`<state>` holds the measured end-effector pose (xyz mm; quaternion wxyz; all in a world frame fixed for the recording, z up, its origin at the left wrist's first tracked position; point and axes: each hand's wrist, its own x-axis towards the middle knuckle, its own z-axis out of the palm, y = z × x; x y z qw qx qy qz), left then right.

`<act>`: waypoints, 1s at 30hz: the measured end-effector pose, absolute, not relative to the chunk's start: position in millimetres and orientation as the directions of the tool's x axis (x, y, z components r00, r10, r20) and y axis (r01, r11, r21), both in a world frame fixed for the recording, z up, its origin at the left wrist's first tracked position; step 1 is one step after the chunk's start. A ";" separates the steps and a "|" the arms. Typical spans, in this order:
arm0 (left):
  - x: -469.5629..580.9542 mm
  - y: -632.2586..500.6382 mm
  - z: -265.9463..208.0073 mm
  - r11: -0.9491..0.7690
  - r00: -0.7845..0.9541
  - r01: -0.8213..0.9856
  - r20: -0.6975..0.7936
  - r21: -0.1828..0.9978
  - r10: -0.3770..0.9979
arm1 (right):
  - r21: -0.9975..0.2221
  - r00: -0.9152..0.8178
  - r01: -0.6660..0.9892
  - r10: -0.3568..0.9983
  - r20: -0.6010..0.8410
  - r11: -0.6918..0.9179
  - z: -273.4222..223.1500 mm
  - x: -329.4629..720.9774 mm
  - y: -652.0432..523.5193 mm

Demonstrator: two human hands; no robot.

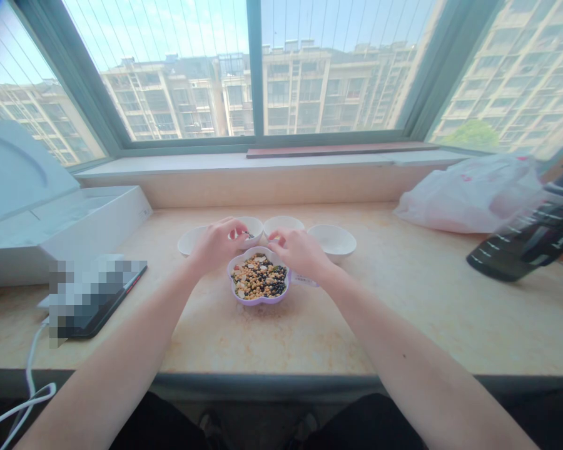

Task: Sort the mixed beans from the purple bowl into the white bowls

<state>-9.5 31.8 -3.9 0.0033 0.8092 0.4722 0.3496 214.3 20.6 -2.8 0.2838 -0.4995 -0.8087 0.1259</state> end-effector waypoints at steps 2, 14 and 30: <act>-14.2 37.0 -6.1 -0.518 0.287 0.791 0.550 0.327 0.784 | -0.481 -0.340 0.742 0.880 0.330 0.467 -1.7 214.1 19.6; -22.9 57.8 -15.3 -0.415 0.297 0.888 0.442 0.199 0.847 | -0.468 -0.380 0.754 0.888 0.259 0.460 -0.1 212.3 18.2; -24.3 31.5 7.8 -0.434 0.313 0.856 0.385 0.282 0.868 | -0.451 -0.394 0.775 0.896 0.205 0.443 0.8 217.9 20.0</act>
